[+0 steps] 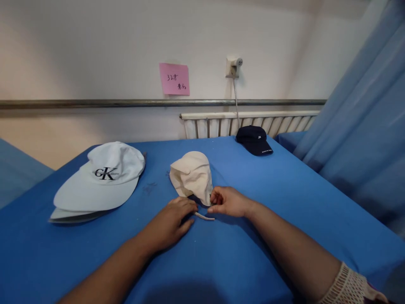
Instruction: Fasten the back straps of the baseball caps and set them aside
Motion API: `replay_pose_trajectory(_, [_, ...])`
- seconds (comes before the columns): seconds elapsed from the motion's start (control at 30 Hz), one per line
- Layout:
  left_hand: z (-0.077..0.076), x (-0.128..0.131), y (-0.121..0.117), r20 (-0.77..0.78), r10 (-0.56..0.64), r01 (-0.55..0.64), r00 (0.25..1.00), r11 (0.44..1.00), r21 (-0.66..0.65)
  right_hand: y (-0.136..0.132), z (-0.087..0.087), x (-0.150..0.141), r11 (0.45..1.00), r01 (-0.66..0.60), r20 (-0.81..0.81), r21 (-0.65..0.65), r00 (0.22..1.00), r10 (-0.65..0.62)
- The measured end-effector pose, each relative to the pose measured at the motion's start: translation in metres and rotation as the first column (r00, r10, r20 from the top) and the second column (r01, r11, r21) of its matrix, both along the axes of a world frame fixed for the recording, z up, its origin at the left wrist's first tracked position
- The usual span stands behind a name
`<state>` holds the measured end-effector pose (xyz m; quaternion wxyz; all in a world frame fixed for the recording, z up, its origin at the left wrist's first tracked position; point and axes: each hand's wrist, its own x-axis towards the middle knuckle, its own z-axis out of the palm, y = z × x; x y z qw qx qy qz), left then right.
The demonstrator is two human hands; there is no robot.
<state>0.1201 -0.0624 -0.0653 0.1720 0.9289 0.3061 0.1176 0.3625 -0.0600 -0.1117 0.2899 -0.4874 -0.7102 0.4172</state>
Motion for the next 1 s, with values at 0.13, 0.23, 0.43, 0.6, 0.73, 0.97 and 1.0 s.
replay_pose_trajectory(0.13, [0.006,-0.002,0.003,-0.018,-0.053,0.053,0.998,0.998,-0.027,-0.006,0.009,-0.002,0.985,-0.056,0.202,0.161,0.979,0.023])
replay_pose_trajectory(0.23, [0.019,-0.010,0.001,0.019,-0.010,0.012,1.000,0.995,-0.103,-0.006,0.008,-0.001,0.969,-0.093,0.254,0.229,0.967,0.033])
replay_pose_trajectory(0.43, [0.044,-0.022,-0.015,0.222,0.111,-0.029,0.969,0.938,-0.345,0.004,-0.006,-0.001,0.994,0.005,-0.105,0.107,0.994,0.006])
replay_pose_trajectory(0.6, [0.029,-0.007,-0.020,0.246,0.213,-0.118,0.946,0.930,-0.348,0.006,0.001,-0.001,0.987,-0.065,-0.493,-0.150,0.870,-0.018])
replay_pose_trajectory(0.73, [0.008,0.003,-0.014,0.336,0.269,-0.139,0.903,0.921,-0.363,-0.002,0.013,-0.002,0.980,-0.061,-0.606,-0.189,0.792,-0.068])
replay_pose_trajectory(0.97, [-0.007,0.000,-0.016,0.570,0.395,-0.215,0.721,0.909,-0.358,-0.014,0.029,-0.013,0.994,0.102,-0.605,-0.045,0.789,-0.108])
replay_pose_trajectory(1.0, [-0.006,-0.001,-0.018,0.588,0.392,-0.227,0.707,0.914,-0.336,-0.015,0.030,-0.015,0.993,0.119,-0.598,-0.014,0.794,-0.104])
